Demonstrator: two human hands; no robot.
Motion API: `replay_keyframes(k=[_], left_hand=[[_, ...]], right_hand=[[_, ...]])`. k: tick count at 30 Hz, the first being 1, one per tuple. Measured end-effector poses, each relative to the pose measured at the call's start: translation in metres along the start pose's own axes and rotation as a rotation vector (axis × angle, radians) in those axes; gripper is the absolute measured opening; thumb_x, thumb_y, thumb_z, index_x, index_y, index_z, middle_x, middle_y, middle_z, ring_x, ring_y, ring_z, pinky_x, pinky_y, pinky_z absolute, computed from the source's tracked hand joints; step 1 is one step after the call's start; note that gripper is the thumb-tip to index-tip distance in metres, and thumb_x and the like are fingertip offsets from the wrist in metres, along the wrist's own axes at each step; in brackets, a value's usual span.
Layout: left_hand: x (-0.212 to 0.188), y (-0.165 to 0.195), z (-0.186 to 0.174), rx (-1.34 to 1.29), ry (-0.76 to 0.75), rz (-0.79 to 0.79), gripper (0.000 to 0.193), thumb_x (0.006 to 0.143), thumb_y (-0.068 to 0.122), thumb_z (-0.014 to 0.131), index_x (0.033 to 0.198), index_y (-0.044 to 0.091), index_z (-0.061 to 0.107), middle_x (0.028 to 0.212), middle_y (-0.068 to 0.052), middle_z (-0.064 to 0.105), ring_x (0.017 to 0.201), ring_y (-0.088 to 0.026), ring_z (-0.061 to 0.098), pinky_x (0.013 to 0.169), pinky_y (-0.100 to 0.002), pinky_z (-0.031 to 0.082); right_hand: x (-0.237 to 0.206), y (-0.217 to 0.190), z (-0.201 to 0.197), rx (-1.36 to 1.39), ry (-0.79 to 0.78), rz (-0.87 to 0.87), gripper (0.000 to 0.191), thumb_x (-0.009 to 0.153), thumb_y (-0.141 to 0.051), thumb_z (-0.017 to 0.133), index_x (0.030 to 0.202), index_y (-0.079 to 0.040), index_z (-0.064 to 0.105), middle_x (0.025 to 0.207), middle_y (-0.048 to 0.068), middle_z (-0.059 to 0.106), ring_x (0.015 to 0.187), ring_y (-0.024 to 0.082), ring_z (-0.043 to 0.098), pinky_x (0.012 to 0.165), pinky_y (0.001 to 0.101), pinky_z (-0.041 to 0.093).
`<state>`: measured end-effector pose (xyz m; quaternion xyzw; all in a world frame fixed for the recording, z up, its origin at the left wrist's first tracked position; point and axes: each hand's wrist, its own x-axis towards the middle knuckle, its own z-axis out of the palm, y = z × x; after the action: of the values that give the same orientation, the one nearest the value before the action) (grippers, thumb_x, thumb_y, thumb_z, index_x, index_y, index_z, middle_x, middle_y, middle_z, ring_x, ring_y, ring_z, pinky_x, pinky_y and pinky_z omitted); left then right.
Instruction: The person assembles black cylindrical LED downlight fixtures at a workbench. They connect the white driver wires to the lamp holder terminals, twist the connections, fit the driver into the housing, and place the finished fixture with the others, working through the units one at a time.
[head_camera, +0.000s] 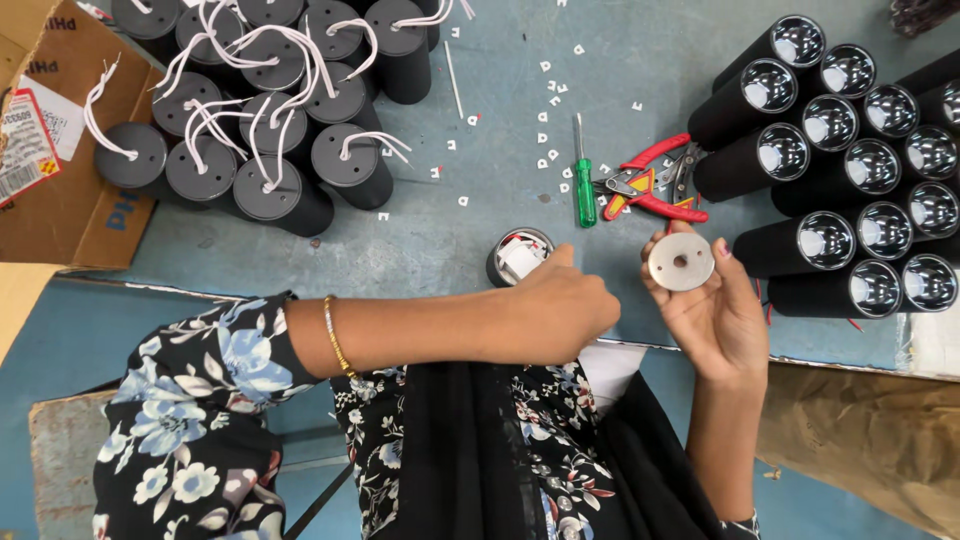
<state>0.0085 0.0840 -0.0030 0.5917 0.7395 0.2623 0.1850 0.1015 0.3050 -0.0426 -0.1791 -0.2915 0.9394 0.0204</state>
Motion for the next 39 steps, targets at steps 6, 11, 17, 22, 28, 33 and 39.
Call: replay_keyframes(k=[6, 11, 17, 22, 28, 33, 39], left_hand=[[-0.009, 0.010, -0.025, -0.432, 0.117, 0.011, 0.006, 0.077, 0.008, 0.072, 0.082, 0.011, 0.071, 0.070, -0.001, 0.076, 0.071, -0.021, 0.074, 0.084, -0.045, 0.039], [-0.008, 0.020, -0.037, -0.801, 0.209, -0.174, 0.011, 0.088, 0.006, 0.068, 0.099, 0.005, 0.069, 0.088, -0.004, 0.078, 0.084, -0.014, 0.079, 0.079, -0.032, 0.060], [-0.011, 0.027, -0.034, -0.884, 0.387, -0.125, 0.020, 0.091, 0.002, 0.066, 0.110, 0.002, 0.073, 0.098, -0.010, 0.081, 0.092, -0.012, 0.077, 0.090, -0.029, 0.058], [-0.014, 0.035, -0.025, -0.847, 0.554, -0.138, 0.023, 0.094, 0.002, 0.064, 0.113, 0.003, 0.075, 0.106, -0.010, 0.079, 0.099, -0.014, 0.076, 0.093, -0.030, 0.058], [-0.017, 0.042, -0.014, -0.535, 0.693, -0.118, 0.021, 0.097, 0.007, 0.064, 0.113, 0.009, 0.077, 0.106, -0.005, 0.080, 0.096, -0.017, 0.076, 0.097, -0.036, 0.045], [-0.018, 0.046, -0.008, -0.369, 0.750, -0.063, 0.019, 0.097, 0.011, 0.067, 0.114, 0.013, 0.076, 0.103, -0.002, 0.078, 0.094, -0.018, 0.072, 0.096, -0.035, 0.042], [-0.020, 0.053, -0.010, -0.213, 0.787, -0.040, 0.014, 0.095, 0.012, 0.071, 0.109, 0.011, 0.075, 0.093, -0.002, 0.075, 0.089, -0.017, 0.070, 0.092, -0.035, 0.042]], right_hand=[[-0.020, -0.002, -0.001, -0.059, 0.079, 0.024, 0.043, 0.108, -0.030, 0.054, 0.135, 0.004, 0.056, 0.135, 0.022, 0.061, 0.131, 0.036, 0.056, 0.112, 0.0473, 0.045], [-0.033, -0.001, -0.008, -0.029, 0.122, 0.057, 0.042, 0.106, -0.029, 0.054, 0.133, 0.003, 0.055, 0.136, 0.025, 0.060, 0.131, 0.034, 0.057, 0.114, 0.0458, 0.042], [-0.034, 0.005, -0.007, -0.054, 0.028, 0.097, 0.043, 0.108, -0.030, 0.052, 0.138, 0.001, 0.051, 0.131, 0.021, 0.062, 0.122, 0.031, 0.060, 0.107, 0.0465, 0.046], [-0.038, 0.008, 0.004, -0.114, -0.138, 0.156, 0.048, 0.107, -0.030, 0.053, 0.143, 0.001, 0.047, 0.125, 0.018, 0.062, 0.118, 0.029, 0.061, 0.096, 0.0527, 0.052], [-0.054, -0.001, 0.010, -0.180, -0.228, 0.165, 0.055, 0.103, -0.034, 0.055, 0.140, 0.007, 0.047, 0.128, 0.026, 0.061, 0.120, 0.035, 0.061, 0.097, 0.0517, 0.053], [-0.063, -0.014, 0.007, -0.034, -0.206, 0.158, 0.055, 0.108, -0.034, 0.051, 0.141, 0.011, 0.046, 0.131, 0.031, 0.058, 0.123, 0.038, 0.059, 0.095, 0.0513, 0.054], [-0.067, -0.020, 0.014, -0.066, -0.173, 0.131, 0.060, 0.109, -0.034, 0.048, 0.142, 0.016, 0.044, 0.130, 0.034, 0.059, 0.122, 0.039, 0.060, 0.094, 0.0522, 0.054]])
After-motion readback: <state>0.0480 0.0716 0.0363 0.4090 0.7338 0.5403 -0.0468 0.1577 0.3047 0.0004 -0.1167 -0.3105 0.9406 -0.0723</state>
